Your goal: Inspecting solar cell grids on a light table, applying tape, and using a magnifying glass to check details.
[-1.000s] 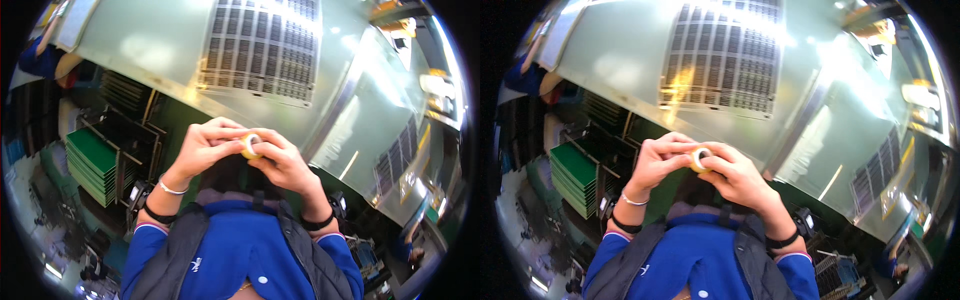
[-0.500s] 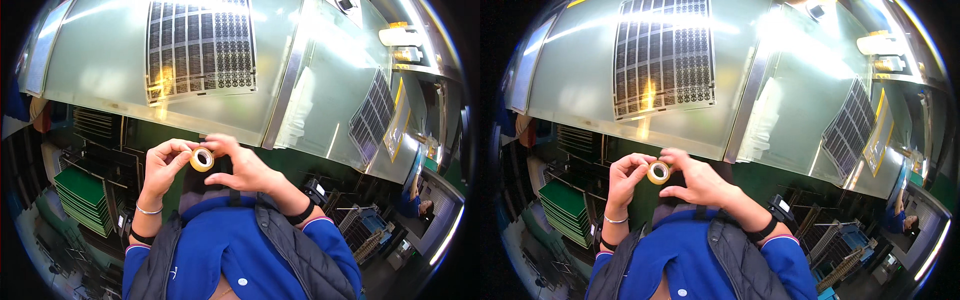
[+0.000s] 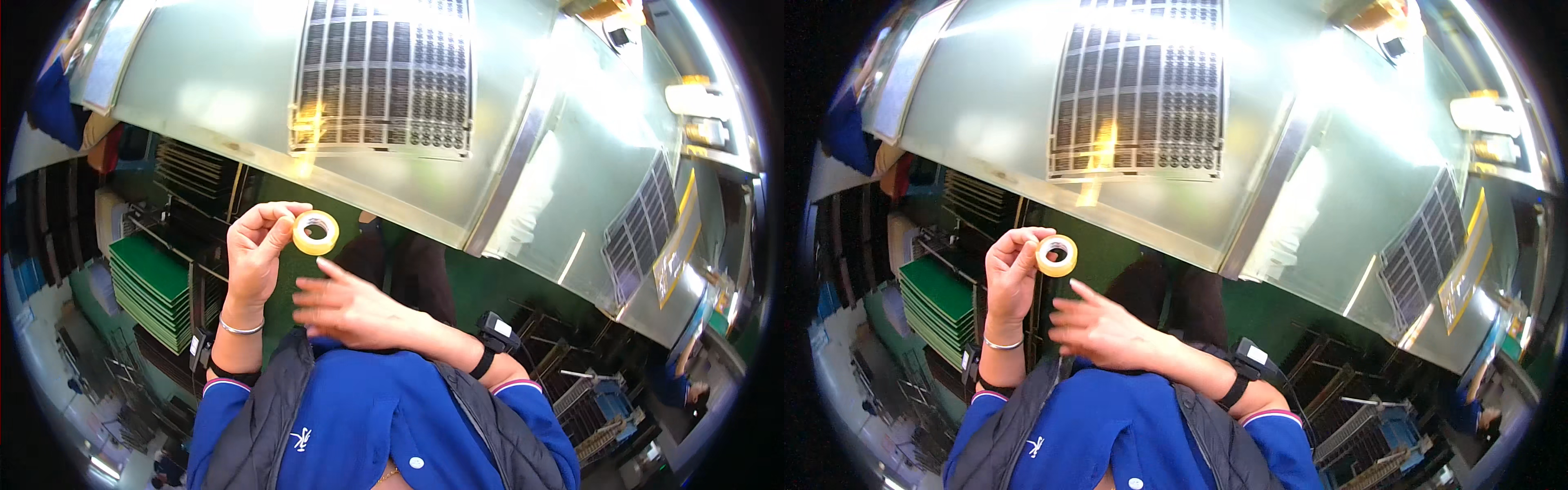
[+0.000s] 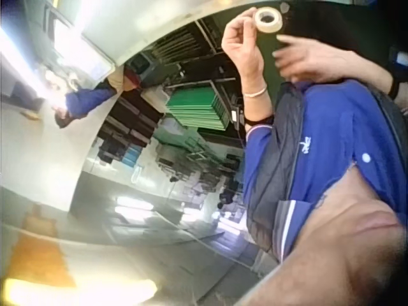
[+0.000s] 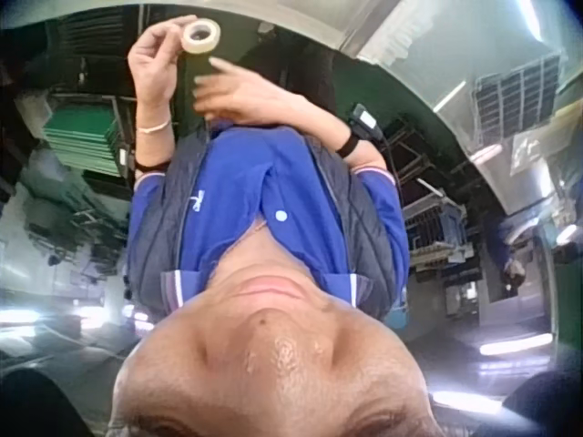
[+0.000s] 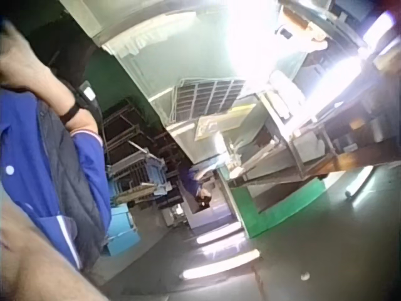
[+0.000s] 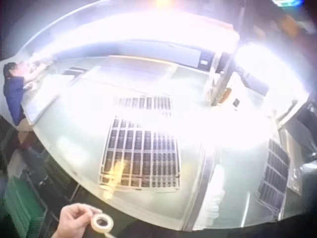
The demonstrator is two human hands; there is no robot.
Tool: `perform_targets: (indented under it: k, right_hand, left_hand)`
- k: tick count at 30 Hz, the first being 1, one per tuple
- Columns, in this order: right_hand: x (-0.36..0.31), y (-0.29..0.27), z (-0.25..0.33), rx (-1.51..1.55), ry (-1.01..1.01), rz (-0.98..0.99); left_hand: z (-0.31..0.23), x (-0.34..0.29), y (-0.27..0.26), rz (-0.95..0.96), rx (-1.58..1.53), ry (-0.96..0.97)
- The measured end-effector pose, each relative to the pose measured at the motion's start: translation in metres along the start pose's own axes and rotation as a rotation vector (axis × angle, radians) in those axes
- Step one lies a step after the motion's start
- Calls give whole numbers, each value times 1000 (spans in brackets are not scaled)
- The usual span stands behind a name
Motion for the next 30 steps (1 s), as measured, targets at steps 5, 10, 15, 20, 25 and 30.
perform_targets:
  k: [5,10,15,20,25,30]
  right_hand:
    - [-9,-65,-20,-54,560,-611]
    - [-2,-85,-16,61,487,-369]
    - [21,-70,-33,182,506,-136]
    - [42,-79,-31,87,411,-94]
    - [52,-74,-27,114,370,-137]
    - [54,-74,-24,71,375,-153]
  left_hand:
    - [13,-7,-12,-109,56,45]
    - [31,-3,15,-8,13,34]
    - [41,9,28,-5,-78,66]
    - [29,14,29,-82,137,104]
    - [34,8,24,-134,164,106]
    - [34,6,29,-208,228,124]
Point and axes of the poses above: each hand's wrist, its own x-axis towards the middle knuckle, its own y-axis out of the palm, z = x × y, the point moved 1 cm from there along x, towards the middle knuckle, and after that the axes turned 1 degree about x, right-handed, at the moved point
